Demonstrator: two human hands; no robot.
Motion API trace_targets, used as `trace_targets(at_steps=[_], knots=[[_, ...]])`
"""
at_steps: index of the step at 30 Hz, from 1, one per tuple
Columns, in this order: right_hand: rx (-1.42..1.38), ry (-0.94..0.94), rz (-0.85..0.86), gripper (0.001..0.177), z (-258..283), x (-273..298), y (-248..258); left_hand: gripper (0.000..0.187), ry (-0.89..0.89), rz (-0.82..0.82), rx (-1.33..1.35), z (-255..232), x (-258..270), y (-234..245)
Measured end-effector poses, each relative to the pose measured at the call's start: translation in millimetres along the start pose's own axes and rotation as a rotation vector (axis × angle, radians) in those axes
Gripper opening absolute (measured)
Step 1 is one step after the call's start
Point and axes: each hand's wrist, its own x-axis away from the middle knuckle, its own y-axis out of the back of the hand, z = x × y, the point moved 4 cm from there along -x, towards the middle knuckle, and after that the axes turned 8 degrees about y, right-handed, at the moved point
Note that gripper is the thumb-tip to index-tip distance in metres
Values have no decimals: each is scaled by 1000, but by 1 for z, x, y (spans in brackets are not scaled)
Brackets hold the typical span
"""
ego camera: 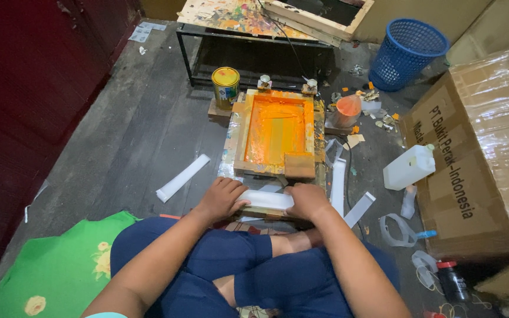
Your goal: The person uses a squeegee to spread orange ink across a screen printing frame. They then pick up a white strip of material, inspect it, and place it on the floor before repeating the process with another strip.
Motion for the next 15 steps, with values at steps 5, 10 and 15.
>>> trace_targets(at_steps=[5, 10, 15], knots=[[-2, -6, -5, 51, 2, 4, 5, 43, 1, 2, 20, -5, -4, 11], [-23, -14, -12, 51, 2, 7, 10, 44, -1, -13, 22, -3, -2, 10], [-95, -5, -53, 47, 8, 17, 28, 44, 61, -1, 62, 6, 2, 2]])
